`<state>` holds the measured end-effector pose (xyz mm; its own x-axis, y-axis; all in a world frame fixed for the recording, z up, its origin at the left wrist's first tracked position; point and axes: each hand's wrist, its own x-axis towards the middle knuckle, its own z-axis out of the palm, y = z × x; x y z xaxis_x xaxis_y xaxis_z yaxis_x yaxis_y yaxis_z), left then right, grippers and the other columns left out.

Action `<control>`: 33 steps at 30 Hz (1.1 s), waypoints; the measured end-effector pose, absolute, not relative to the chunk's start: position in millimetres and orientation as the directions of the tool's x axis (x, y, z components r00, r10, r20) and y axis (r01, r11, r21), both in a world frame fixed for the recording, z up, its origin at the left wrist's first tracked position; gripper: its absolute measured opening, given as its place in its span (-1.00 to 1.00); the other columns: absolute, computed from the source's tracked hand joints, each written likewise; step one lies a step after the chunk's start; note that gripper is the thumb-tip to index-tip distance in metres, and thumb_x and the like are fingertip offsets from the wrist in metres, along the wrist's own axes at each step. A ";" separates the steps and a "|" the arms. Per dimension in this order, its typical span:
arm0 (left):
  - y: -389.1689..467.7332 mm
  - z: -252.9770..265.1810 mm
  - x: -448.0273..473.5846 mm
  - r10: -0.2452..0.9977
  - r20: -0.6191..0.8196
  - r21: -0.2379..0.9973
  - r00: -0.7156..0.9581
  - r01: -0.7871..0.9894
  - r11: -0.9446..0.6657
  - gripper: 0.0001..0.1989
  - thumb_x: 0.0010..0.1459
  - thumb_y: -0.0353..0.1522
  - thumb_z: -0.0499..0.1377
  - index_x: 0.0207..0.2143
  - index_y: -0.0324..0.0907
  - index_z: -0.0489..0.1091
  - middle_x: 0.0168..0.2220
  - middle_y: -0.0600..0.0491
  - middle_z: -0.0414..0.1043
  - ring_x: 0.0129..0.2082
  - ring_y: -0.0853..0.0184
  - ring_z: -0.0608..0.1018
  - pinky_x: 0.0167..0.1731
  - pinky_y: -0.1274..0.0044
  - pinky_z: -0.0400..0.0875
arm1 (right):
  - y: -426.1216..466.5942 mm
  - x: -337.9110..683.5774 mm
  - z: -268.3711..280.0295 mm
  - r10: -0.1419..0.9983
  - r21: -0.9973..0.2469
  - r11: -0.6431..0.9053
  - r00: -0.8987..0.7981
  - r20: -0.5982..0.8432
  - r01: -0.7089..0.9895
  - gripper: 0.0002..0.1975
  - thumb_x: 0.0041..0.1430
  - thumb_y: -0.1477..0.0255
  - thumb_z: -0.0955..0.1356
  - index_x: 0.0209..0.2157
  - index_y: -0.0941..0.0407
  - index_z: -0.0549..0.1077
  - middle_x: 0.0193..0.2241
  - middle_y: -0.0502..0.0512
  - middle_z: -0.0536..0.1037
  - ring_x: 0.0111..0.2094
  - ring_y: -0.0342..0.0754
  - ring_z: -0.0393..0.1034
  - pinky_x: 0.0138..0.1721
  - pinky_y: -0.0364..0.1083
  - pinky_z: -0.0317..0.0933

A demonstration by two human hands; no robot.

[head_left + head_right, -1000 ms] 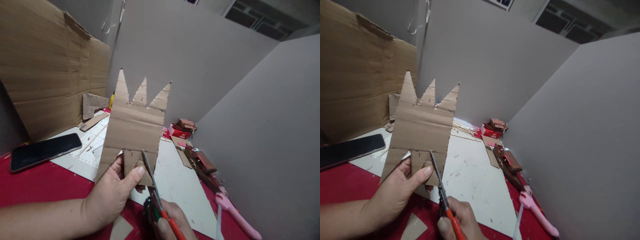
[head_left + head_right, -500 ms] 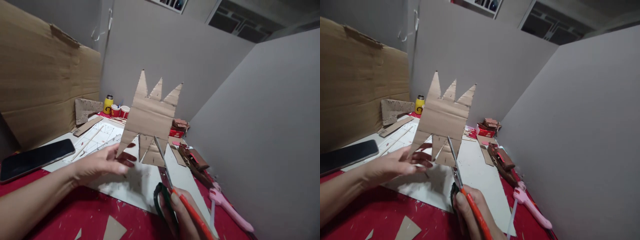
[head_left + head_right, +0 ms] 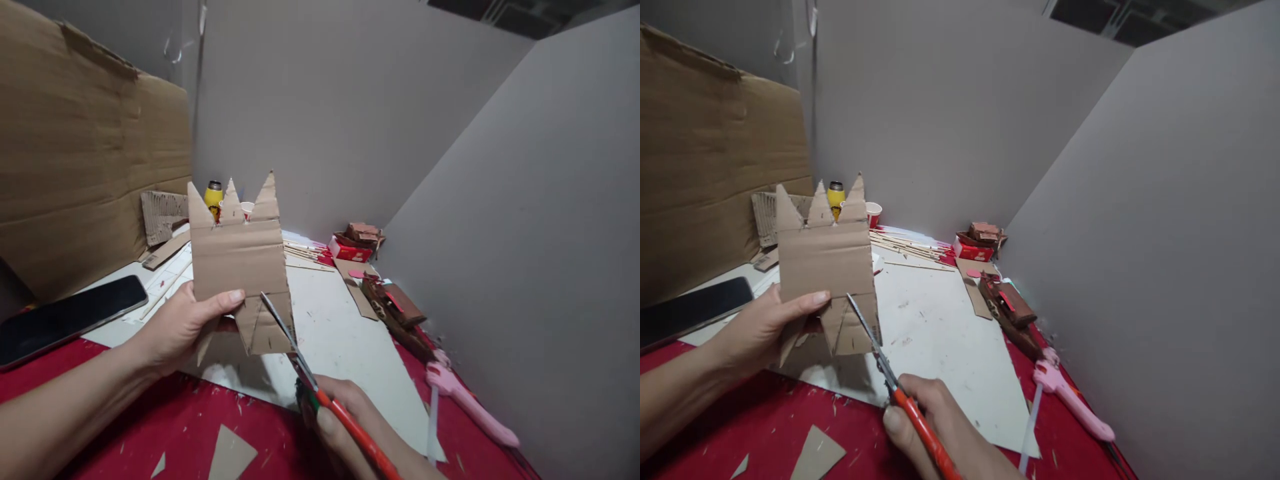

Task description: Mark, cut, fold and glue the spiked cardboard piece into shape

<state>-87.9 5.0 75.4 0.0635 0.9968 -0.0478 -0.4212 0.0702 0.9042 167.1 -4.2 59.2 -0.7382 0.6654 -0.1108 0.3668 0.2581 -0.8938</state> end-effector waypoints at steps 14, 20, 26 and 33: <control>2.3 68.2 -85.1 0.997 -0.034 0.879 0.072 -0.472 0.064 -0.68 0.08 -0.43 0.35 -0.07 -0.14 0.51 -0.34 0.09 0.61 -0.48 0.39 0.58 -0.50 0.64 0.55 | -7.3 173.1 52.5 0.739 -0.881 0.244 -0.666 -0.102 0.406 -0.41 0.25 -0.16 0.13 -0.40 0.10 0.30 -0.55 -0.04 0.20 -0.50 -0.11 0.07 -0.53 -0.15 -0.01; -2.2 72.9 -83.4 1.000 -0.003 0.872 0.008 -0.489 0.006 -0.56 0.04 -0.37 0.39 0.01 -0.14 0.49 -0.22 0.03 0.62 -0.43 0.35 0.59 -0.45 0.62 0.55 | -9.5 169.9 55.2 0.748 -0.880 0.225 -0.653 -0.118 0.417 -0.38 0.22 -0.20 0.11 -0.42 0.09 0.28 -0.56 -0.06 0.16 -0.52 -0.12 0.03 -0.53 -0.12 -0.09; -1.0 71.2 -86.0 0.999 0.034 0.881 0.041 -0.473 -0.010 -0.56 0.10 -0.37 0.34 0.06 -0.11 0.45 -0.13 0.01 0.61 -0.34 0.32 0.61 -0.37 0.58 0.58 | -10.8 169.7 53.7 0.765 -0.866 0.223 -0.631 -0.128 0.447 -0.37 0.19 -0.23 0.11 -0.46 0.08 0.24 -0.55 -0.07 0.13 -0.52 -0.12 0.00 -0.51 -0.11 -0.11; 1.6 69.7 -86.1 0.998 -0.010 0.872 0.061 -0.489 0.039 -0.72 0.06 -0.42 0.35 -0.13 -0.15 0.52 -0.29 0.06 0.62 -0.46 0.39 0.60 -0.53 0.69 0.50 | -10.1 174.7 48.2 0.805 -0.835 0.282 -0.590 -0.062 0.472 -0.45 0.24 -0.13 0.18 -0.44 0.08 0.29 -0.53 -0.03 0.21 -0.49 -0.08 0.06 -0.46 -0.12 0.02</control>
<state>-86.1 1.6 69.7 0.0606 0.9981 -0.0102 -0.4887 0.0386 0.8716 174.7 -10.1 48.2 -0.5904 0.8047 -0.0619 0.4723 0.2823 -0.8350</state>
